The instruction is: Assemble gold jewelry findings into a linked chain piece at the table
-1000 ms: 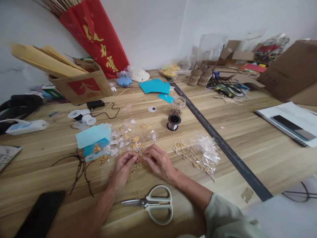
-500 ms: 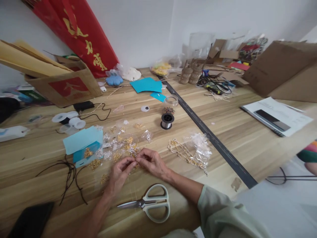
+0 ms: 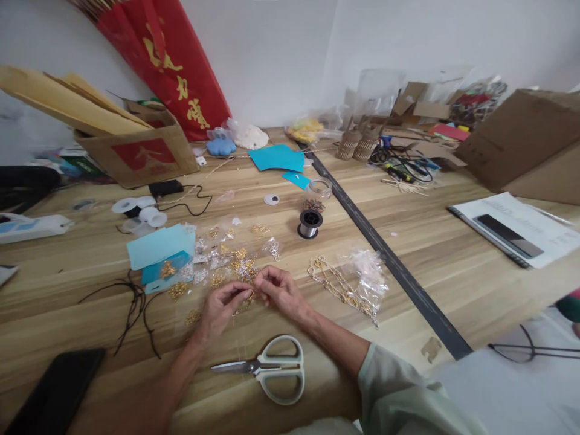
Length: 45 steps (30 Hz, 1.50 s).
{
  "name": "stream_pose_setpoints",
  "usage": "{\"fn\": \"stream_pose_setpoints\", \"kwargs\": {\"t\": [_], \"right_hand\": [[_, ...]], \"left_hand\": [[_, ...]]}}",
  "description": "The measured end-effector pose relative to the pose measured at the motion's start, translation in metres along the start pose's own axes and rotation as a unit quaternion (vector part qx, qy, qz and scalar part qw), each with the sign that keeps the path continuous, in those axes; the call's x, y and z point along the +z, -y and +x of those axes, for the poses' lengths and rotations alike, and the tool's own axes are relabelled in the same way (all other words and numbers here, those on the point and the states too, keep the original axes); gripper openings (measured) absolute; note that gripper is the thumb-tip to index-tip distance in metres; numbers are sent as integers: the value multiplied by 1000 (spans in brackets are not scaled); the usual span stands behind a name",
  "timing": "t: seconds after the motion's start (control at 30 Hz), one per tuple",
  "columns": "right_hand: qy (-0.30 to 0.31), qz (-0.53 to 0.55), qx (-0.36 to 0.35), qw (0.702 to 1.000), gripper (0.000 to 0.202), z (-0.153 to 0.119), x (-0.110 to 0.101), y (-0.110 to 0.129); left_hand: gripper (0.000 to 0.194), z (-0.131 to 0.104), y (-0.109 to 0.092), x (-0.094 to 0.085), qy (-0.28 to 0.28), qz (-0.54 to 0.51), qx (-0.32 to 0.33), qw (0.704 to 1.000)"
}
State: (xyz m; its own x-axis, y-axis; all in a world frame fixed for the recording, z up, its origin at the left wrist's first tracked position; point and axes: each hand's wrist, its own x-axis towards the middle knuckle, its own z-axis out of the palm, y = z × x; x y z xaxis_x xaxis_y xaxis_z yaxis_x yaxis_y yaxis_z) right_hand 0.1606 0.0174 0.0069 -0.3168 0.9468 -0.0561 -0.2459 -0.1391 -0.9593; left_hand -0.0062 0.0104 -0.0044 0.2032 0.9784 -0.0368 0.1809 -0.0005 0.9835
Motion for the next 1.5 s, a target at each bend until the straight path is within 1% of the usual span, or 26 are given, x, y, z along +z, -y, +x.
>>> {"fn": "stream_pose_setpoints", "kwargs": {"t": [0.1,0.2,0.27,0.4,0.47,0.53,0.57,0.6,0.63,0.7,0.73,0.77,0.8,0.83,0.87,0.93,1.0,1.07,1.13,1.2,1.33,1.5], "right_hand": [[1,12,4,1000,24,2,-2,-2],[2,11,1,1000,24,2,-2,-1],[1,6,-4,1000,25,2,-1,0],[-1,-17,-6,1000,26,3,0,-2],[0,-57,-7,998,26,4,-2,-1],[1,-155,-24,988,26,5,-5,6],[0,-237,-46,970,25,5,-7,11],[6,-338,-70,938,24,4,-9,18],[20,-436,-88,895,25,2,-10,26],[67,-577,-84,810,24,-7,-10,42],[100,-621,-72,774,23,-15,-8,50],[140,-650,-59,745,19,-25,-6,56],[176,-667,-46,722,15,-37,-3,62],[221,-668,-38,710,14,-49,0,65],[254,-662,-34,704,15,-63,4,67],[274,-663,-34,696,23,-87,10,64],[256,-681,-36,685,34,-105,16,55],[235,-697,-38,676,44,-115,20,44],[212,-711,-42,669,50,-117,22,36],[204,-721,-46,661,52,-117,23,32],[215,-729,-40,649,50,-116,24,38],[220,-725,-21,652,49,-118,22,44]], "left_hand": [[18,0,0,0,-3,-36,-26,999],[22,-1,-2,0,10,-69,-39,997],[23,-1,-3,0,22,-79,-42,996],[20,0,-2,-1,29,-89,-31,995],[18,0,-2,-2,23,-104,-26,994],[17,1,-1,-3,14,-124,-24,992],[17,1,-1,-3,11,-139,-21,990],[17,2,-1,-3,8,-156,-17,988],[16,2,0,-3,6,-174,-11,985],[16,3,1,-4,2,-208,-4,978],[16,3,1,-4,-1,-221,-4,975],[15,4,2,-4,-3,-231,-7,973],[15,4,3,-4,-5,-240,-10,971],[15,5,3,-4,-5,-246,-13,969],[15,5,4,-4,-5,-251,-17,968],[16,6,6,-4,-9,-259,-23,965],[16,7,8,-3,-16,-269,-30,963],[17,8,10,-3,-23,-279,-35,959],[18,8,11,-3,-24,-288,-41,956],[19,8,11,-3,-21,-296,-49,954],[18,7,10,-5,-6,-303,-56,951],[20,6,7,-5,-2,-317,-64,946]]}}
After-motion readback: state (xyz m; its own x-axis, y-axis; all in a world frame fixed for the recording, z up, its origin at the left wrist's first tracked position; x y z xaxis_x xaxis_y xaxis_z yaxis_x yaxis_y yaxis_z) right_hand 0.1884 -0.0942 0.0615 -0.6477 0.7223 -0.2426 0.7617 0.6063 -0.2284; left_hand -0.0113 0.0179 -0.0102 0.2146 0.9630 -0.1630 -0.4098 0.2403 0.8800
